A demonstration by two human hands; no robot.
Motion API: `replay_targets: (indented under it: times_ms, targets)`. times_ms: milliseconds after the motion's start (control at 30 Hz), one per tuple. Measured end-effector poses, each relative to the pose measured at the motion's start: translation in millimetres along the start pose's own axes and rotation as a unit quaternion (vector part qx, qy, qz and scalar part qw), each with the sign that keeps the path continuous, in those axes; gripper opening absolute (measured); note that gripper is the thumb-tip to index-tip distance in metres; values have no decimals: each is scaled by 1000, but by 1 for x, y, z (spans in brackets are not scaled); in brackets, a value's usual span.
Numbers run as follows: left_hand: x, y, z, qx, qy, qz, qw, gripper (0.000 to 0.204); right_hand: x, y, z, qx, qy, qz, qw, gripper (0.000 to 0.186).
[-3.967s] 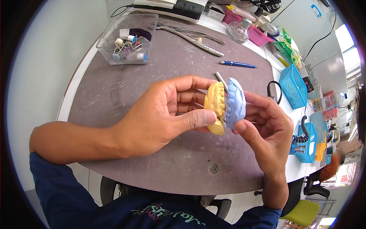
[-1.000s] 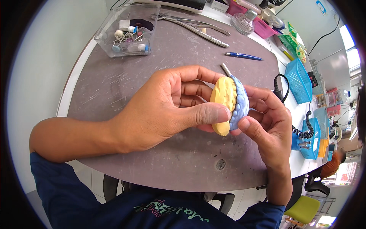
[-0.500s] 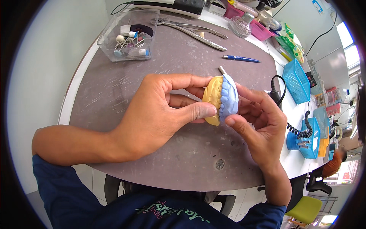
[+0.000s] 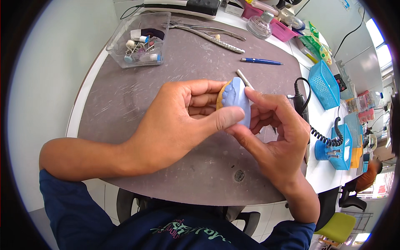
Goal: Fitting and adjusting an individual crown prosthetic onto dental jaw models and refining it using a laboratory micro-motor handpiece tool.
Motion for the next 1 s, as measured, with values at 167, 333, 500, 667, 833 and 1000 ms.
replay_targets:
  times_ms: [167, 333, 500, 667, 833, 1000]
  targets:
    - [2, -8, 3, 41, 8, -24, 999, 46, 4, -10, 1, 29, -1, -30, 999, 61]
    - [-7, -12, 8, 57, -76, -181, 979, 48, 13, -11, 5, 87, 48, -57, 993, 90]
    - [-8, -11, 12, 85, -118, -202, 968, 61, 8, -4, 3, 133, 29, -58, 989, 91]
    - [-9, -11, 14, 69, -121, -211, 967, 64, 12, -5, -2, 157, 63, -50, 984, 79]
    - [-10, -10, 14, 77, -131, -267, 952, 56, 13, -11, -4, 186, 76, -57, 978, 81]
    - [-8, -4, 9, 93, -132, -277, 947, 51, 14, -15, -7, 191, 65, -81, 976, 83]
Point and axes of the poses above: each hand's wrist, its own z-axis towards the middle knuckle, its own x-axis out of the back of the hand, y = z × x, the point moved 5 cm from there along z, towards the middle knuckle, and after that the axes turned 8 degrees about y, right-handed, at the moved point
